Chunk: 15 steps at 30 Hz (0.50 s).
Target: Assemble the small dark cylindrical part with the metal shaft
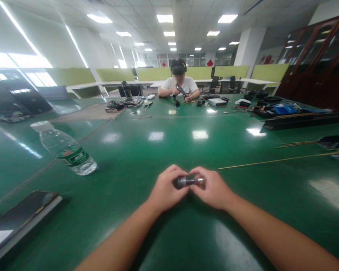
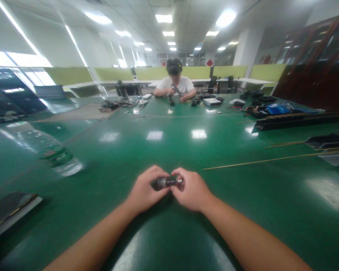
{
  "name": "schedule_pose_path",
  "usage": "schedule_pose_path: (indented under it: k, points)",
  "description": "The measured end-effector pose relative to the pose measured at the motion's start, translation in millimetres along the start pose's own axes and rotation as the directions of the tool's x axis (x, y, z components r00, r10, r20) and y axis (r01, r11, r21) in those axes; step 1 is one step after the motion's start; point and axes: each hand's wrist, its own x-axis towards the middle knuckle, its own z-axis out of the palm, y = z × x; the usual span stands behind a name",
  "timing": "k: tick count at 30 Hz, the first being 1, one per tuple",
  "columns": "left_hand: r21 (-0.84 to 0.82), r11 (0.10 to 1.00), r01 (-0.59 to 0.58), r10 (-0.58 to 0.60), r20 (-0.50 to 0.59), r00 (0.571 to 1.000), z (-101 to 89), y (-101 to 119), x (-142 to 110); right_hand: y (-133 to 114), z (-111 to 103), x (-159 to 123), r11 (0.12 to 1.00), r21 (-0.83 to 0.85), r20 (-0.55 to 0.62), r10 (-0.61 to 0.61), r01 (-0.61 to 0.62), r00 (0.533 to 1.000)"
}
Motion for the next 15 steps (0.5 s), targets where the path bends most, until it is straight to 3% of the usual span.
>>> schedule_pose_path:
  k: [15]
  points:
    - [0.013, 1.000, 0.021, -0.021, 0.014, 1.000, 1.9, -0.9, -0.5, 3.0, 2.2, 0.2, 1.000, 0.005, -0.003, -0.011, 0.011, 1.000]
